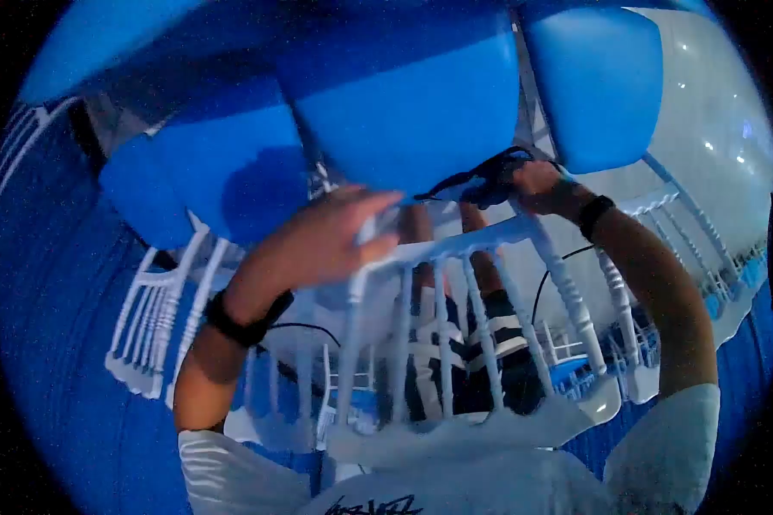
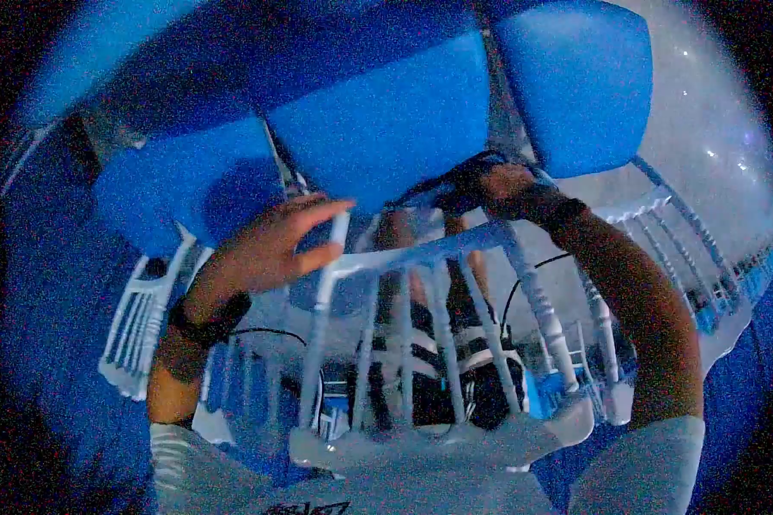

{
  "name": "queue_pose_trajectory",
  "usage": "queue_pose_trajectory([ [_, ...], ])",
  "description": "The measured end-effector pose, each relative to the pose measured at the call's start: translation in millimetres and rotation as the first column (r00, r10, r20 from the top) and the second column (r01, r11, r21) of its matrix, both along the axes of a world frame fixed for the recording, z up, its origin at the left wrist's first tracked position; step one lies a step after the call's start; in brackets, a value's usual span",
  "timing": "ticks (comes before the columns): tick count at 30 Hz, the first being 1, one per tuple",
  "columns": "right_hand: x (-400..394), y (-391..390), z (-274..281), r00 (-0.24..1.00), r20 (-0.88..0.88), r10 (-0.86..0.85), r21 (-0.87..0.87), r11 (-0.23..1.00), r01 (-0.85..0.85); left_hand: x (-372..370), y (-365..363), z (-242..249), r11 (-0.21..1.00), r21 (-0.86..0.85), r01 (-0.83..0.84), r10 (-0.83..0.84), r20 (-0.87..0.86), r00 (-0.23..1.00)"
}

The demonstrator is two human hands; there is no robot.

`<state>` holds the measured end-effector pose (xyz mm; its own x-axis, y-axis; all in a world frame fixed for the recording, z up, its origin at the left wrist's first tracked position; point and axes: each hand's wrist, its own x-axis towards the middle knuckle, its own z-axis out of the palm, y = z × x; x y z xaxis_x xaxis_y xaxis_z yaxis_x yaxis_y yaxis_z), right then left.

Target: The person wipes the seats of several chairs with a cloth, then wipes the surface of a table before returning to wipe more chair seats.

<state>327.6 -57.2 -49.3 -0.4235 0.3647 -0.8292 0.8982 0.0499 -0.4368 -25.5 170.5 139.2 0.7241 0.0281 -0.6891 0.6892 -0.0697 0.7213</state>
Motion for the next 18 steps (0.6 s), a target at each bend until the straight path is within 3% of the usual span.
queue_pose_trajectory([
  [3, 2, 49, 83, 0.992, -0.089, 0.091, -0.046, 0.994, -0.095, -29, 0, 116, 0.948, 0.075, 0.308, -0.297, -0.133, 0.946],
  [5, -13, 90, 157, 0.978, -0.193, 0.076, -0.050, 0.995, -0.087, -40, -13, 193, 0.893, 0.036, 0.448, -0.431, -0.217, 0.876],
  [7, -15, 109, 216, 0.976, -0.219, -0.002, -0.084, 0.996, -0.016, -59, -42, 256, 0.860, 0.096, 0.501, -0.479, -0.188, 0.858],
  [8, -17, 100, 220, 0.978, -0.208, -0.027, -0.092, 0.996, 0.008, -80, -64, 275, 0.908, 0.060, 0.414, -0.404, -0.129, 0.906],
  [11, -2, 53, 202, 0.991, -0.122, -0.060, -0.129, 0.991, 0.044, -101, -131, 315, 0.979, 0.054, 0.194, -0.187, -0.116, 0.975],
  [12, 4, 42, 202, 0.993, -0.092, -0.073, -0.132, 0.989, 0.060, -99, -152, 325, 0.990, 0.082, 0.118, -0.106, -0.136, 0.985],
  [13, 9, 33, 209, 0.994, -0.066, -0.086, -0.124, 0.989, 0.077, -96, -176, 334, 0.968, 0.201, 0.150, -0.117, -0.171, 0.978],
  [15, 13, 21, 233, 0.995, -0.010, -0.102, -0.094, 0.990, 0.101, -94, -221, 333, 0.886, 0.415, 0.206, -0.118, -0.229, 0.966],
  [17, 13, 4, 264, 0.993, 0.036, -0.115, -0.027, 0.993, 0.116, -107, -283, 274, 0.689, 0.670, 0.276, 0.002, -0.383, 0.924],
  [18, 12, -3, 279, 0.992, 0.049, -0.113, 0.023, 0.993, 0.112, -99, -297, 274, 0.633, 0.733, 0.249, 0.105, -0.399, 0.911],
])
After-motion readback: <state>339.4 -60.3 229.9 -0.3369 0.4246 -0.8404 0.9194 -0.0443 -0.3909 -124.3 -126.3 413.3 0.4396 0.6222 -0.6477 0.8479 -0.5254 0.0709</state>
